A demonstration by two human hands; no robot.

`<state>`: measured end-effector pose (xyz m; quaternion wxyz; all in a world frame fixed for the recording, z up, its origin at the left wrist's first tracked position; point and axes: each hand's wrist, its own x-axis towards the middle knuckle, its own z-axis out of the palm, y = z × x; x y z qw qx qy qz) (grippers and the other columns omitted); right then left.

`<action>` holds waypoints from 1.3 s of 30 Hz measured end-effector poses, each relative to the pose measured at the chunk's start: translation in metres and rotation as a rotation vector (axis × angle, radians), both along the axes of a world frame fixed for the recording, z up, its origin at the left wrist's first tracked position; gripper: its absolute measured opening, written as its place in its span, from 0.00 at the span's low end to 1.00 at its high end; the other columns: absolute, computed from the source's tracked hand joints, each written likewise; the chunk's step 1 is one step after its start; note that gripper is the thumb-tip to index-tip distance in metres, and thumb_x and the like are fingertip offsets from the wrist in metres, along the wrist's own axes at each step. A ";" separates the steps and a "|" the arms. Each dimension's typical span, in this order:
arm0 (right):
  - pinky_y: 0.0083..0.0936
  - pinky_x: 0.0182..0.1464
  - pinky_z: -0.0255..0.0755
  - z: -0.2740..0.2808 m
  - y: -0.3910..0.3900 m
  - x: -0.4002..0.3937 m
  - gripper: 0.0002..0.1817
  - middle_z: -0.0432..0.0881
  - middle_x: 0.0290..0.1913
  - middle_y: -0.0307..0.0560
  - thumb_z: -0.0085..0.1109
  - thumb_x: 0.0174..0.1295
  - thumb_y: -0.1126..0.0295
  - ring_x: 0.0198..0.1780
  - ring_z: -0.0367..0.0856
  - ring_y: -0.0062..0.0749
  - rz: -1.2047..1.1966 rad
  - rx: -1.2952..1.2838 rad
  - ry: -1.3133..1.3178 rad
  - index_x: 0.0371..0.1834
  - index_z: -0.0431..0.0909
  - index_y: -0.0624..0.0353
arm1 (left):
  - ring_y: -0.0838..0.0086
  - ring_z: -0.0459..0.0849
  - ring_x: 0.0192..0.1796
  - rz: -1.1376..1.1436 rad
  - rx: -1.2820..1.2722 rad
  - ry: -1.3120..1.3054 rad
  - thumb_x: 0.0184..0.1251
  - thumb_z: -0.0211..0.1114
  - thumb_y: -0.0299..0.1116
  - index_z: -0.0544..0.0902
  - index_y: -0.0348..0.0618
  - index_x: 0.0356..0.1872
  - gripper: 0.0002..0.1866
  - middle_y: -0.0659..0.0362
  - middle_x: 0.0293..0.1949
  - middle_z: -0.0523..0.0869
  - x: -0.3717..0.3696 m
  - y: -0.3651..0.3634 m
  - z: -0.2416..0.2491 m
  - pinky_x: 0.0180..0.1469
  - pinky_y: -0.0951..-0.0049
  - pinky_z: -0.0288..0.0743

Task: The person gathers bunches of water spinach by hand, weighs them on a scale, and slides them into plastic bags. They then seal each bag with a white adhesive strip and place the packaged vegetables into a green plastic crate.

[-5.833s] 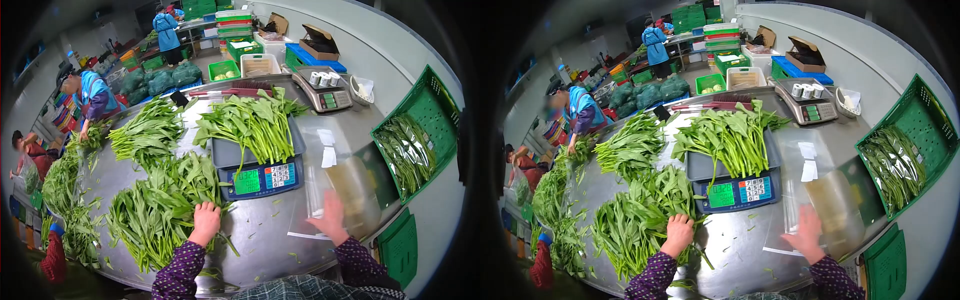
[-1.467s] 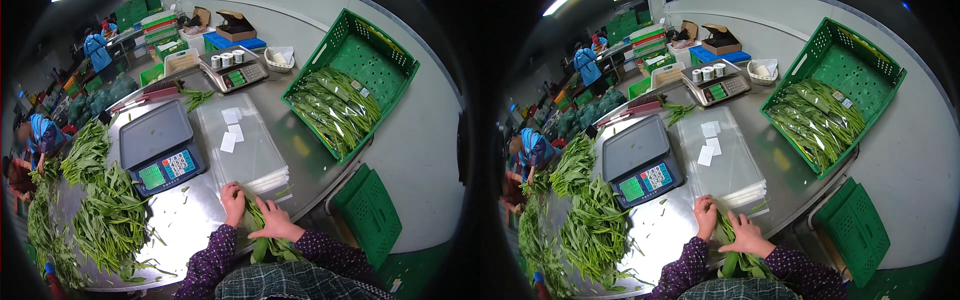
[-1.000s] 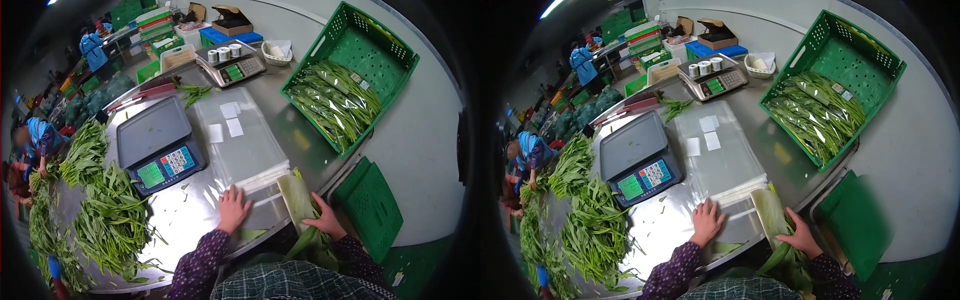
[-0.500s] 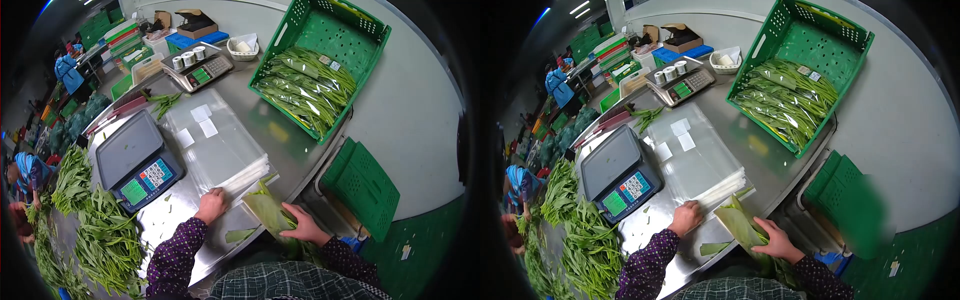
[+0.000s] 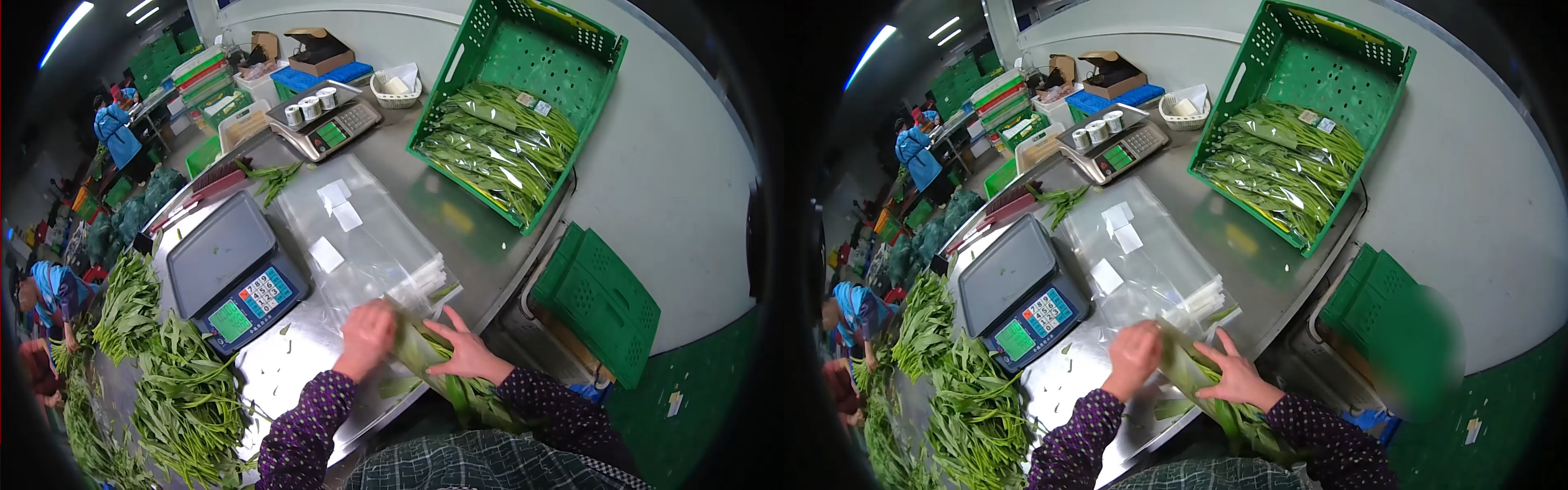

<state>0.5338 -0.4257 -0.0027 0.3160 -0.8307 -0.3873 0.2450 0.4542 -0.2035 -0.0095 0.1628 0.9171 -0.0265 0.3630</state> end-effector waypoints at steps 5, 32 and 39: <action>0.34 0.69 0.60 -0.032 0.025 0.014 0.50 0.61 0.70 0.65 0.79 0.39 0.57 0.69 0.65 0.51 -0.188 0.203 0.315 0.69 0.66 0.61 | 0.56 0.74 0.63 0.190 -0.017 0.111 0.52 0.66 0.27 0.76 0.35 0.53 0.24 0.46 0.59 0.76 -0.043 -0.030 -0.046 0.65 0.53 0.63; 0.27 0.49 0.76 -0.040 -0.022 -0.078 0.33 0.82 0.51 0.55 0.60 0.61 0.67 0.46 0.85 0.38 -0.042 0.044 0.547 0.71 0.63 0.54 | 0.53 0.86 0.34 0.017 -0.384 0.648 0.61 0.57 0.22 0.47 0.62 0.77 0.44 0.46 0.36 0.85 -0.180 -0.031 -0.031 0.38 0.60 0.81; 0.19 0.36 0.72 0.145 0.069 0.000 0.26 0.83 0.36 0.44 0.67 0.53 0.74 0.31 0.77 0.21 0.086 0.566 -0.057 0.58 0.76 0.63 | 0.73 0.83 0.26 0.038 -0.943 0.140 0.60 0.61 0.19 0.47 0.47 0.76 0.45 0.53 0.28 0.84 -0.110 0.030 0.131 0.29 0.71 0.78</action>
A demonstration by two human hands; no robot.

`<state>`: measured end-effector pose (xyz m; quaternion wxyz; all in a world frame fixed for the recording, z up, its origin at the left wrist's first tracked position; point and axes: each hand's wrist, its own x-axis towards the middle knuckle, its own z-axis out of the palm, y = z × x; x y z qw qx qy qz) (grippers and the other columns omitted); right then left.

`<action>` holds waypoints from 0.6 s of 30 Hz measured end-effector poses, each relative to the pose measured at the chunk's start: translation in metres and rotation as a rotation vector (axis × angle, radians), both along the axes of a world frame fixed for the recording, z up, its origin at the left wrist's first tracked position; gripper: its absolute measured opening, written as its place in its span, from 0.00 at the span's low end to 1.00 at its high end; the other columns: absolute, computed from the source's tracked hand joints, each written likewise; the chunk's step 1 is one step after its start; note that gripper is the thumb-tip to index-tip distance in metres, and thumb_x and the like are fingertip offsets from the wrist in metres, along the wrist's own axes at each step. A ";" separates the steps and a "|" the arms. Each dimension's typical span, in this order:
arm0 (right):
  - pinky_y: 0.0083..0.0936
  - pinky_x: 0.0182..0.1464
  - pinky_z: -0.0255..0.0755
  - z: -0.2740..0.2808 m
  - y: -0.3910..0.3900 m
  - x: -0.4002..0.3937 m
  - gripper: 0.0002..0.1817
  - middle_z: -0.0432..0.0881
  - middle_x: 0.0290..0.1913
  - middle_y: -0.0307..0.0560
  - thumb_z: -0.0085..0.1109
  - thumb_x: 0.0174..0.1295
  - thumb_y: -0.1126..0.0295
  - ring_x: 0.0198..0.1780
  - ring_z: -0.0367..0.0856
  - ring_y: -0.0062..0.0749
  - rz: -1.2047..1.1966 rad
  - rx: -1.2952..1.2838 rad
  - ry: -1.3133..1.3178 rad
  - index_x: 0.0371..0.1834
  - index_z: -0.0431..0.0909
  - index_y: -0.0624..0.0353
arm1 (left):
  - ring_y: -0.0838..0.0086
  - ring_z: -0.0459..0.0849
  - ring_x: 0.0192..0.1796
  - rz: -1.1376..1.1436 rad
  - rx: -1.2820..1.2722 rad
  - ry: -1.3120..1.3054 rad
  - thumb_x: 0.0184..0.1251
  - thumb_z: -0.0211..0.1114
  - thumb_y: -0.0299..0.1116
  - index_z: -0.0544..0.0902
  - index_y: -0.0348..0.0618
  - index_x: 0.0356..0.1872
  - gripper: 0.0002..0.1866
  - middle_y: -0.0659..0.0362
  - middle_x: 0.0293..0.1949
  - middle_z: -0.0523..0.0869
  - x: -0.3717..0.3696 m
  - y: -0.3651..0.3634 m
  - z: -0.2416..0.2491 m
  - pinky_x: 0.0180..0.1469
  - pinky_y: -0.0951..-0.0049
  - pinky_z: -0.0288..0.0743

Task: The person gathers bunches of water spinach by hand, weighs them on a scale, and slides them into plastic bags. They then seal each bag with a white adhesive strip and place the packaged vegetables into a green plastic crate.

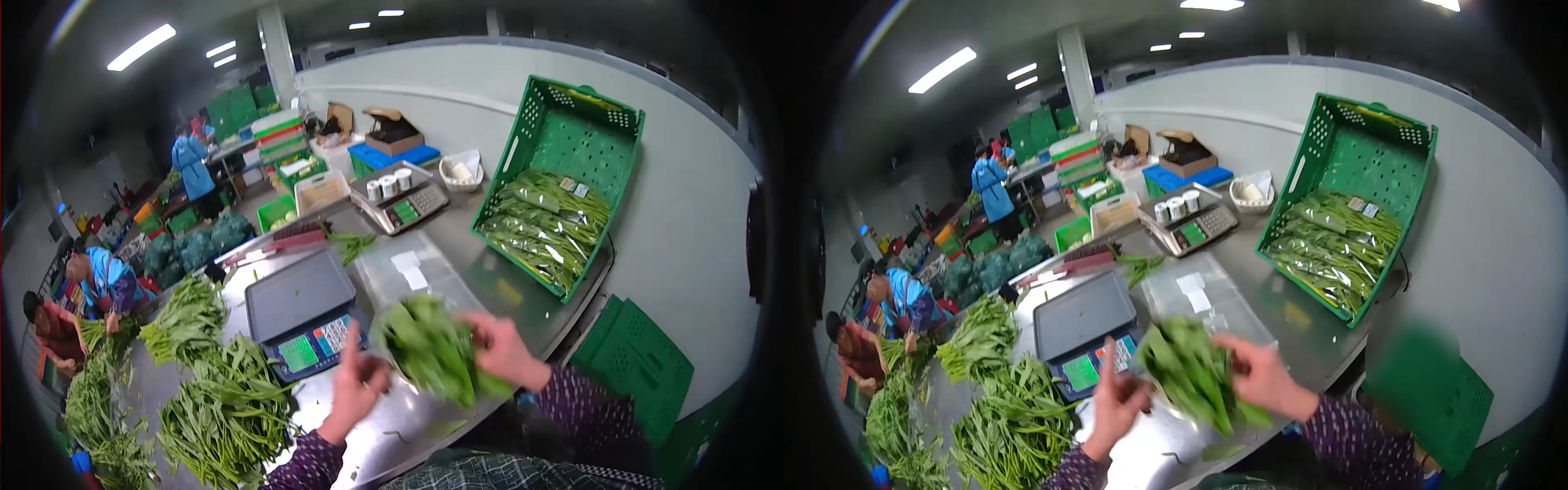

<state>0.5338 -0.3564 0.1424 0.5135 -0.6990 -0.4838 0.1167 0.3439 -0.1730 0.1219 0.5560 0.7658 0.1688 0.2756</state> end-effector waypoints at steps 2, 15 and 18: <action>0.16 0.28 0.61 0.038 0.030 0.030 0.25 0.68 0.23 0.33 0.59 0.51 0.81 0.24 0.62 0.16 0.053 0.372 -0.385 0.57 0.76 0.63 | 0.77 0.79 0.23 0.019 -0.204 -0.182 0.60 0.61 0.17 0.47 0.46 0.76 0.45 0.57 0.25 0.81 0.012 0.017 0.041 0.25 0.74 0.76; 0.24 0.22 0.65 0.121 0.033 0.060 0.17 0.73 0.19 0.36 0.58 0.50 0.76 0.19 0.74 0.29 -0.185 0.133 -0.918 0.46 0.80 0.58 | 0.78 0.80 0.24 -0.018 -0.351 -0.507 0.63 0.58 0.19 0.74 0.40 0.58 0.21 0.59 0.30 0.81 0.039 0.029 0.079 0.27 0.75 0.81; 0.36 0.29 0.72 0.104 0.041 0.055 0.13 0.82 0.31 0.45 0.64 0.50 0.66 0.26 0.80 0.43 -0.150 0.190 -1.252 0.40 0.82 0.55 | 0.75 0.83 0.35 -0.063 -0.601 -0.385 0.65 0.58 0.20 0.80 0.33 0.46 0.10 0.57 0.34 0.81 0.063 0.016 0.021 0.38 0.70 0.84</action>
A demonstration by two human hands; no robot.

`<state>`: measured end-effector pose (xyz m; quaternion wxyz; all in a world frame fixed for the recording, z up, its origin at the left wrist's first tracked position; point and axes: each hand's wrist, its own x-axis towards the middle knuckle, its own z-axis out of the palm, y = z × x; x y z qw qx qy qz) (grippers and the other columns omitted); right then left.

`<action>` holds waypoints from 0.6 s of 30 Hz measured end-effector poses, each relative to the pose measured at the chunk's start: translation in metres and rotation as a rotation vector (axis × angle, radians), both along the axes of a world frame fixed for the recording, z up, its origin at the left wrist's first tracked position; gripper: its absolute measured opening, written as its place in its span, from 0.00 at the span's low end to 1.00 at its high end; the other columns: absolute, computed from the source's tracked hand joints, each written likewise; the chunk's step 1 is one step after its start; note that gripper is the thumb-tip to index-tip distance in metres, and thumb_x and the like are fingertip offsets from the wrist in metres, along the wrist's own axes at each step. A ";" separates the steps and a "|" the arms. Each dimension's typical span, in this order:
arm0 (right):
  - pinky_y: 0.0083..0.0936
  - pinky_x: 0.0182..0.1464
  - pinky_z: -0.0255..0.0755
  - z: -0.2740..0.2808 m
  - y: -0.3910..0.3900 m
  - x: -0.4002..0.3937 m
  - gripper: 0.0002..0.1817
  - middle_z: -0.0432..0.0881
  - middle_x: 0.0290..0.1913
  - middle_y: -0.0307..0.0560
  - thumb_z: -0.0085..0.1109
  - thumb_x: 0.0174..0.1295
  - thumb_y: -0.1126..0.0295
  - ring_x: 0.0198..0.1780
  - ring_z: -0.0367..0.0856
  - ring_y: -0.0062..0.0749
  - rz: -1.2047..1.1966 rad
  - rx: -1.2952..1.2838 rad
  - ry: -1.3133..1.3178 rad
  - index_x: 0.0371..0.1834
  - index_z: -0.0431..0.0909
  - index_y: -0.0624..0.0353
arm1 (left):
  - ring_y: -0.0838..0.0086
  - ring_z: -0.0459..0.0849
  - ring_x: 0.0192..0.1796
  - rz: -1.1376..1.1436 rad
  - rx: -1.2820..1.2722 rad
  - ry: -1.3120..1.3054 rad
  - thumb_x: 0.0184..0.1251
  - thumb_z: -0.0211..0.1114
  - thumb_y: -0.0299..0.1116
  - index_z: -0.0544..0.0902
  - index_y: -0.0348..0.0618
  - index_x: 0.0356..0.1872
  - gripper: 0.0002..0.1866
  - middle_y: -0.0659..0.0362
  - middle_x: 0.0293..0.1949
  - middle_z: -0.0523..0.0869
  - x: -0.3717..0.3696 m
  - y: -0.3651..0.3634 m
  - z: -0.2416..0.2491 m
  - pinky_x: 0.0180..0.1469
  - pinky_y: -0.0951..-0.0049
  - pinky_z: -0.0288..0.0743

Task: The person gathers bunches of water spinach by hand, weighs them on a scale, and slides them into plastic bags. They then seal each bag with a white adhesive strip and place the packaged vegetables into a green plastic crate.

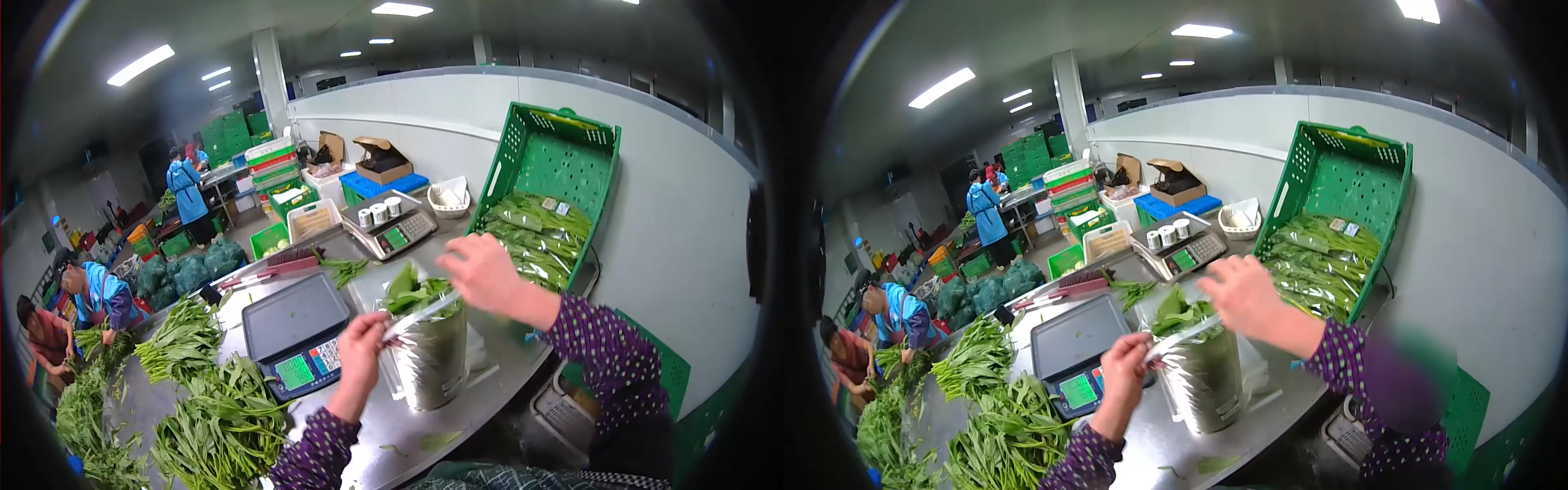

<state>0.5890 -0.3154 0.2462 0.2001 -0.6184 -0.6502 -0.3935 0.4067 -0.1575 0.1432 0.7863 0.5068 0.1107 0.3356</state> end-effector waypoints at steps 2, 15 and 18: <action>0.41 0.34 0.73 0.014 0.006 -0.024 0.13 0.84 0.33 0.46 0.66 0.50 0.61 0.29 0.81 0.47 0.191 0.023 0.029 0.35 0.82 0.56 | 0.74 0.83 0.37 0.030 0.054 -0.098 0.64 0.62 0.20 0.80 0.33 0.45 0.10 0.58 0.35 0.81 0.004 -0.030 -0.004 0.42 0.69 0.84; 0.43 0.30 0.76 0.058 -0.023 -0.033 0.07 0.81 0.21 0.53 0.58 0.47 0.66 0.28 0.83 0.49 -0.171 -0.326 0.170 0.22 0.79 0.58 | 0.63 0.82 0.28 0.466 1.452 -0.103 0.40 0.70 0.21 0.80 0.40 0.39 0.19 0.54 0.30 0.79 -0.004 -0.048 -0.007 0.27 0.65 0.76; 0.24 0.32 0.74 0.197 -0.077 -0.034 0.05 0.80 0.25 0.39 0.56 0.61 0.71 0.26 0.79 0.29 -0.049 0.266 -0.360 0.30 0.78 0.58 | 0.67 0.75 0.23 0.408 1.289 -0.047 0.49 0.72 0.24 0.82 0.39 0.34 0.10 0.57 0.25 0.75 -0.018 -0.040 0.077 0.24 0.70 0.69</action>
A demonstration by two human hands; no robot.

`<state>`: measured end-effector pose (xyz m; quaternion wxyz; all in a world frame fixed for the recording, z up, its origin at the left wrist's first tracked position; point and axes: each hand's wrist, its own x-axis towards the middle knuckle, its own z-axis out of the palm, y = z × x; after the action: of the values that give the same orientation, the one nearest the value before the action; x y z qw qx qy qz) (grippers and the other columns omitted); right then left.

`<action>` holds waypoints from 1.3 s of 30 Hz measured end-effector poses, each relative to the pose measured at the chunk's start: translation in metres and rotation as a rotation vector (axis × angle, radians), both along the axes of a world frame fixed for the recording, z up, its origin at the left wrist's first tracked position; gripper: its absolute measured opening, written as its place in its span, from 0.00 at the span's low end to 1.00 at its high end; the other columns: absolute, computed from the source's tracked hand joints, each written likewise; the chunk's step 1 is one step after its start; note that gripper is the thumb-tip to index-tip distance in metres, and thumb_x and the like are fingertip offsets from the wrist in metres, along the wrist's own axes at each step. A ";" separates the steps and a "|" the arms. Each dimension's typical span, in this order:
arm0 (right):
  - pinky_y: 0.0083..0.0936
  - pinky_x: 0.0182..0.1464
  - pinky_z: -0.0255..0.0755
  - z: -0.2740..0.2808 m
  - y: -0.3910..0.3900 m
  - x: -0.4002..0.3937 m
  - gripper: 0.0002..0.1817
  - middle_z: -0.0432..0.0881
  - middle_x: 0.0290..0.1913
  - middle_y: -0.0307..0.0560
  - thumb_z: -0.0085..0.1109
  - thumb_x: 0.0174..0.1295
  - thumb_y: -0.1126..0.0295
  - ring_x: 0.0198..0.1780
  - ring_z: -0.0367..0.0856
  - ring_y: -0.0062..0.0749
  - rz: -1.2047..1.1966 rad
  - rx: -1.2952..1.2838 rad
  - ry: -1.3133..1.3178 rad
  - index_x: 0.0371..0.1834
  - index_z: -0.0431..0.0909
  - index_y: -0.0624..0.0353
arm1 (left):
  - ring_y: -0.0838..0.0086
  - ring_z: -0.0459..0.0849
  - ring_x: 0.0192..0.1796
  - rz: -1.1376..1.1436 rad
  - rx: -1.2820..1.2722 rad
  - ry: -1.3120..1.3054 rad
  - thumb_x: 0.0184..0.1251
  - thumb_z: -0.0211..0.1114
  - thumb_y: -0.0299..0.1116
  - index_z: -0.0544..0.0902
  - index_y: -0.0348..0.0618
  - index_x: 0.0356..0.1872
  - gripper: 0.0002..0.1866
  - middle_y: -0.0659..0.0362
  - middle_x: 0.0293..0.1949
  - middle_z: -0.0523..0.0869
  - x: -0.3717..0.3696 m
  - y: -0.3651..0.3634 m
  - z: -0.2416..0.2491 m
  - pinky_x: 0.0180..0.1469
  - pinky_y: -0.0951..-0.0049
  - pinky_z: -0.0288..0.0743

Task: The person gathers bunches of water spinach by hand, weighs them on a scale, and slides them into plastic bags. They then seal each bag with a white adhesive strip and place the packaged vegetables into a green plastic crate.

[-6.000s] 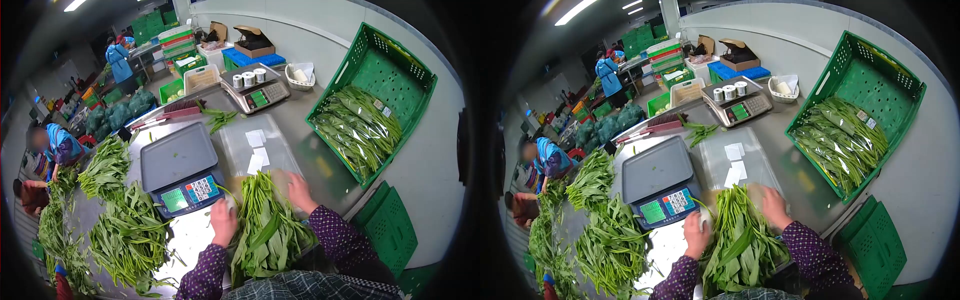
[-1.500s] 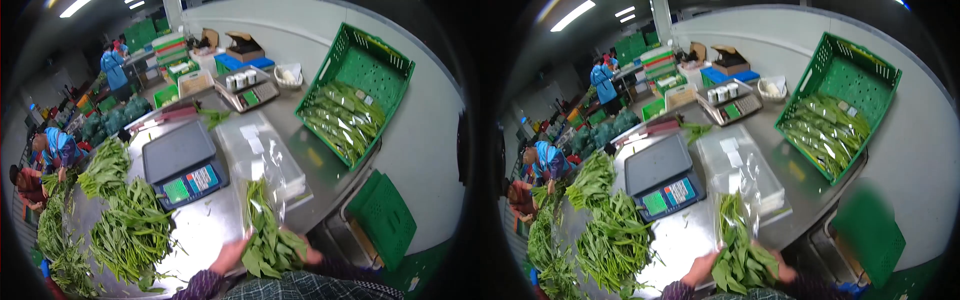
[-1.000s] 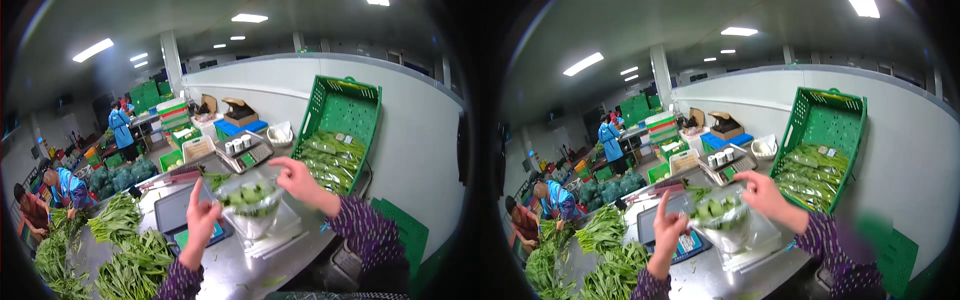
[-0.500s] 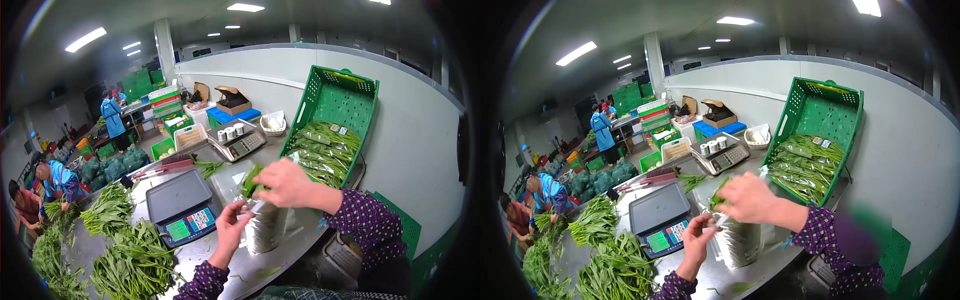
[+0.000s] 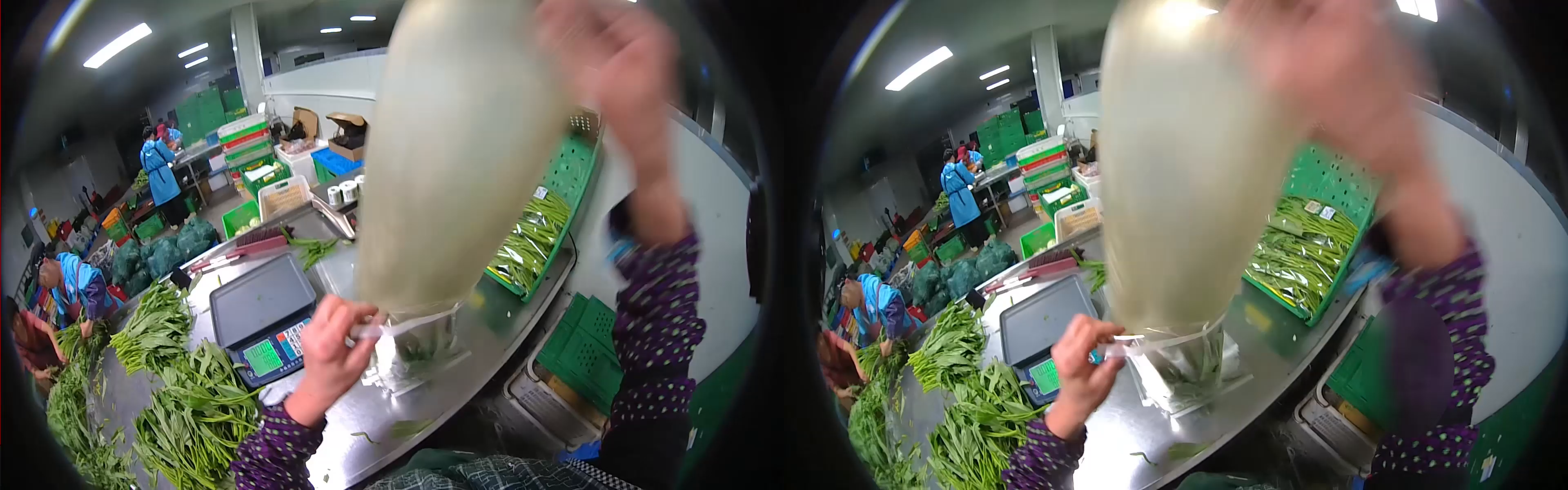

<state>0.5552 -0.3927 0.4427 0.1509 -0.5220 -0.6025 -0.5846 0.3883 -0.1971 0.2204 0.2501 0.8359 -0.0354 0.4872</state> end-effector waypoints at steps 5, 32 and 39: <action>0.20 0.45 0.74 0.024 -0.051 0.000 0.11 0.83 0.41 0.42 0.59 0.63 0.72 0.42 0.81 0.24 0.179 0.478 0.231 0.48 0.77 0.57 | 0.71 0.78 0.29 -0.106 -0.085 0.157 0.53 0.68 0.23 0.83 0.37 0.33 0.06 0.55 0.31 0.81 0.001 -0.004 0.017 0.33 0.75 0.71; 0.36 0.63 0.68 -0.195 0.129 0.113 0.33 0.78 0.54 0.52 0.68 0.43 0.70 0.59 0.74 0.49 0.448 -0.601 0.951 0.58 0.73 0.54 | 0.85 0.66 0.25 0.012 -0.207 0.169 0.70 0.62 0.35 0.80 0.36 0.33 0.11 0.66 0.21 0.73 0.081 0.050 0.059 0.25 0.76 0.63; 0.38 0.44 0.68 -0.168 0.086 0.098 0.08 0.78 0.33 0.45 0.60 0.46 0.70 0.41 0.77 0.46 0.352 -0.330 0.475 0.29 0.75 0.57 | 0.79 0.70 0.27 0.063 0.012 0.020 0.68 0.63 0.29 0.80 0.35 0.32 0.07 0.61 0.22 0.74 0.054 0.055 0.096 0.29 0.74 0.66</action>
<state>0.6529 -0.3069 0.2746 0.2991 -0.5492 -0.7178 -0.3063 0.4427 -0.1418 0.3166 0.2301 0.8428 -0.0096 0.4864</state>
